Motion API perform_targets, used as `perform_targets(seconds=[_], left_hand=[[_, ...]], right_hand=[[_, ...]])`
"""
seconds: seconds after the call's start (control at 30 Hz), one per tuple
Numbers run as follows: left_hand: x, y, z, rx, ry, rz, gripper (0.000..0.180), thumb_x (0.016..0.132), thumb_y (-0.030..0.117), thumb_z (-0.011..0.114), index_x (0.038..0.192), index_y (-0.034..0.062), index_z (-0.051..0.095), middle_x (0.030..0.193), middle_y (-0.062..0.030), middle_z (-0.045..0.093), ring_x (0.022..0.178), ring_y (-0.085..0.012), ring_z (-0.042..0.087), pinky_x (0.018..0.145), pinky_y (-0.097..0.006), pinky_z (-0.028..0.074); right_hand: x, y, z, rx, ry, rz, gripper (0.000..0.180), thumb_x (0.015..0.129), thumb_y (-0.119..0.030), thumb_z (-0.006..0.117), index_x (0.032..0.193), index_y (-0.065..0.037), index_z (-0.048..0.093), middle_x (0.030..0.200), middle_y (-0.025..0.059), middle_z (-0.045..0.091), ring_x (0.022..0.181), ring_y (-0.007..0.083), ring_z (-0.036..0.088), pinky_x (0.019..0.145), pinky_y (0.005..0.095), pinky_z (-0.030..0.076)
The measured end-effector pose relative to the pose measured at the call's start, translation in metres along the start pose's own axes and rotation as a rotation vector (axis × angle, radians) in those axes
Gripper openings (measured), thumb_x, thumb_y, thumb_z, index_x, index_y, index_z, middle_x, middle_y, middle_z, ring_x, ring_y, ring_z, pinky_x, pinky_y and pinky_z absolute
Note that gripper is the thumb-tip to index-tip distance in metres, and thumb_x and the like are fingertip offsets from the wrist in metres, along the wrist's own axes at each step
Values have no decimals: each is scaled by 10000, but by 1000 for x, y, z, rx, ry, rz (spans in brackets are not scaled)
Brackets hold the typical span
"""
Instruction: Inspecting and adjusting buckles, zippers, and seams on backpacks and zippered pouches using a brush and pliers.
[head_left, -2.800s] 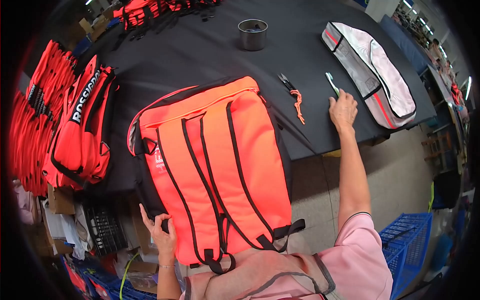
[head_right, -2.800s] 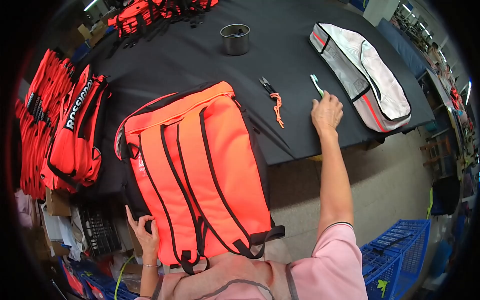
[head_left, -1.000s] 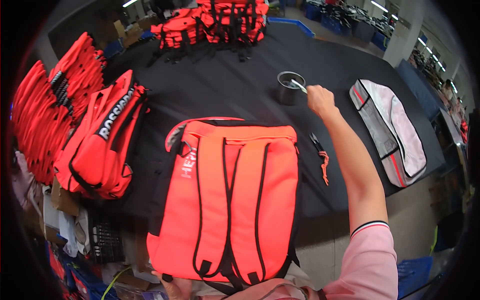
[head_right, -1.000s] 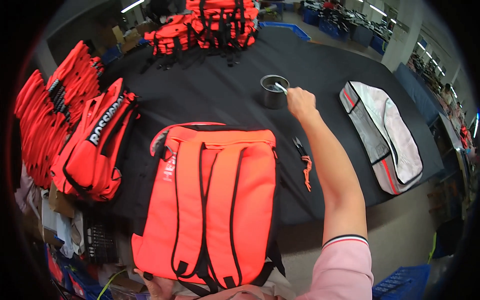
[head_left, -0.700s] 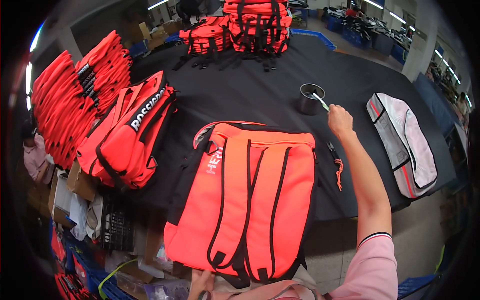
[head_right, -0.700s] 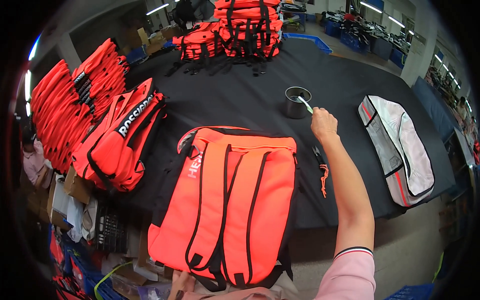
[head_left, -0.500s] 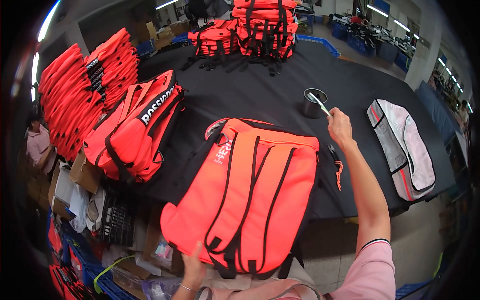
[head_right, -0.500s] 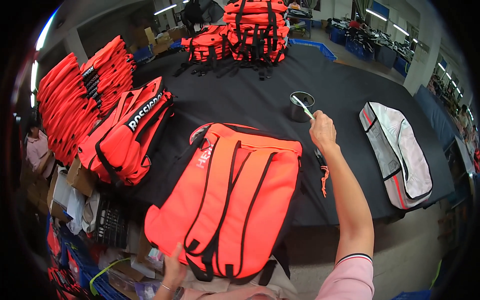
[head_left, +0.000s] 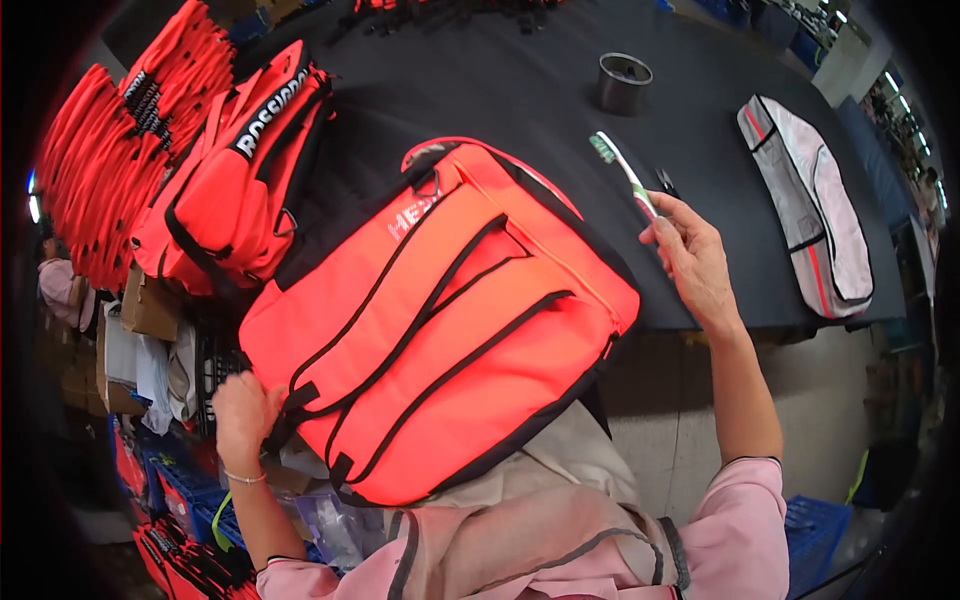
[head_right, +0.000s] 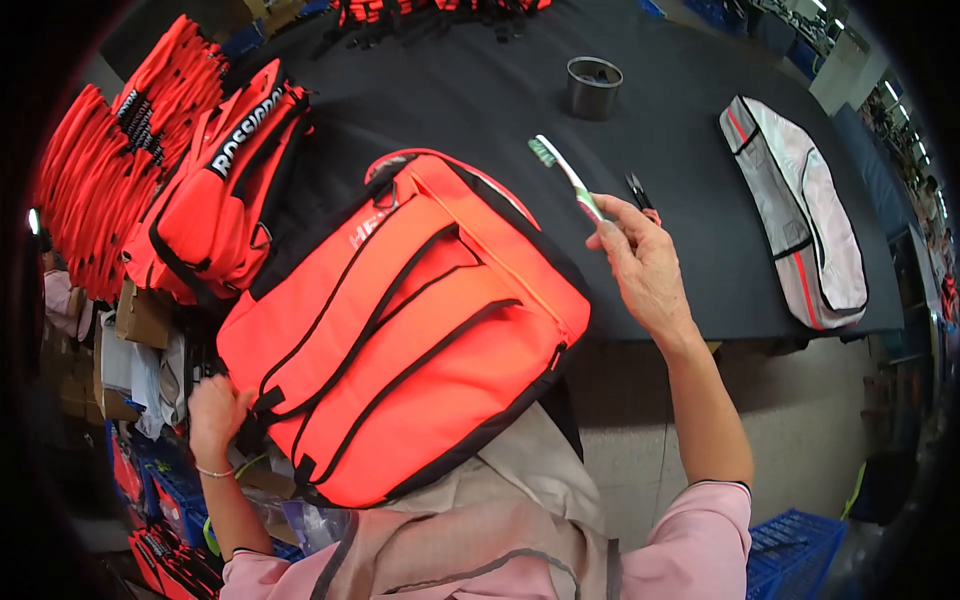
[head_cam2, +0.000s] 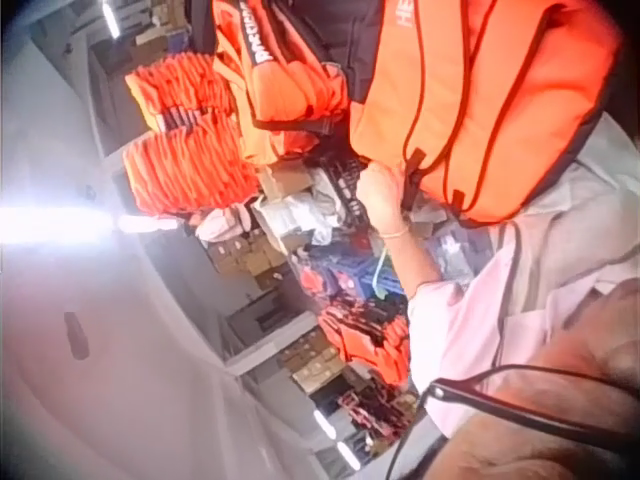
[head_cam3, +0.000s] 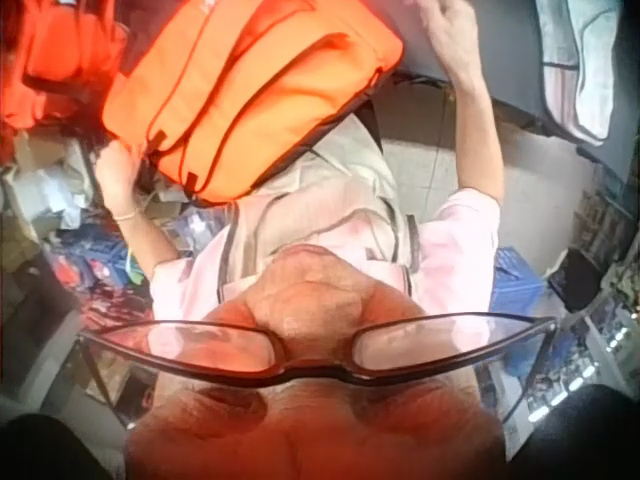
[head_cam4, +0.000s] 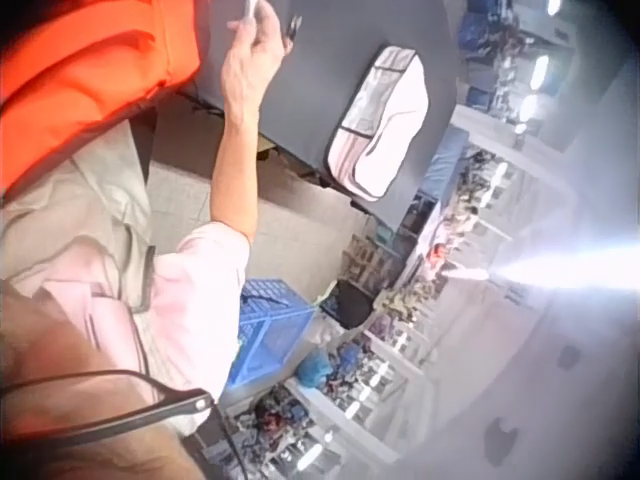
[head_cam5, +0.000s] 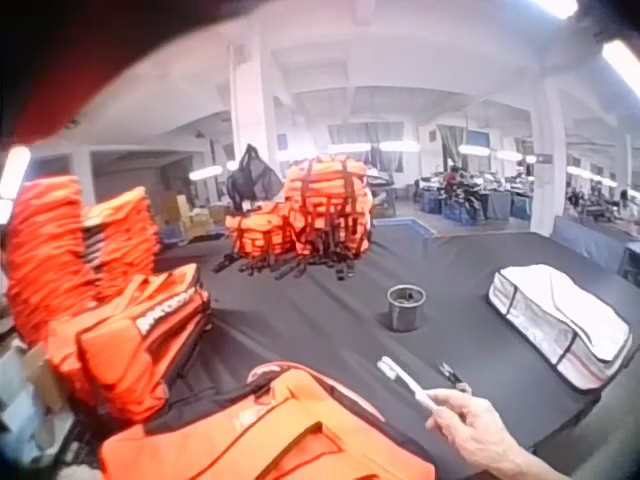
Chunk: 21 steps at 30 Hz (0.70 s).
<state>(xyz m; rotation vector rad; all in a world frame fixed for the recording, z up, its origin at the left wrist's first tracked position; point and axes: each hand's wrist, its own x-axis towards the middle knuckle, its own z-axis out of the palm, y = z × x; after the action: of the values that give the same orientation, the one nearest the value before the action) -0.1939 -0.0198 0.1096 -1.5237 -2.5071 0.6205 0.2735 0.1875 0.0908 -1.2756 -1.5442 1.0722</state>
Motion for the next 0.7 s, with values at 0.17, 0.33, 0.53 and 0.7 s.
perform_targets(seconds=[0.17,0.33,0.53,0.7], left_hand=[[17,129,-110,-997,499,754,215,791,188,748,920,25,691,854,-112,695,784,-274,681,692,-354,534],[45,257,-88,-813,535,1213,597,759,355,760,1238,64,553,1333,-162,517,1284,-349,439,1063,-480,335],[39,280,9,-1094,659,1152,519,572,162,813,1057,70,651,1123,-114,620,1093,-324,577,929,-429,470],[39,284,15,-1149,703,1115,407,551,123,776,941,74,670,956,-55,629,947,-259,617,813,-376,497]], right_hand=[[-14,-8,17,-2,-28,82,307,971,-125,528,1266,-61,581,792,9,605,615,34,495,570,196,438],[-30,-13,22,-85,-32,63,305,958,-87,537,1257,-46,578,796,21,610,624,50,515,587,212,457],[-81,-2,14,-497,-42,-241,350,846,52,602,1185,-32,611,834,156,617,720,321,606,665,348,500],[-111,-10,28,-822,-173,-249,418,806,19,593,1215,-64,597,927,120,562,689,302,637,565,388,530]])
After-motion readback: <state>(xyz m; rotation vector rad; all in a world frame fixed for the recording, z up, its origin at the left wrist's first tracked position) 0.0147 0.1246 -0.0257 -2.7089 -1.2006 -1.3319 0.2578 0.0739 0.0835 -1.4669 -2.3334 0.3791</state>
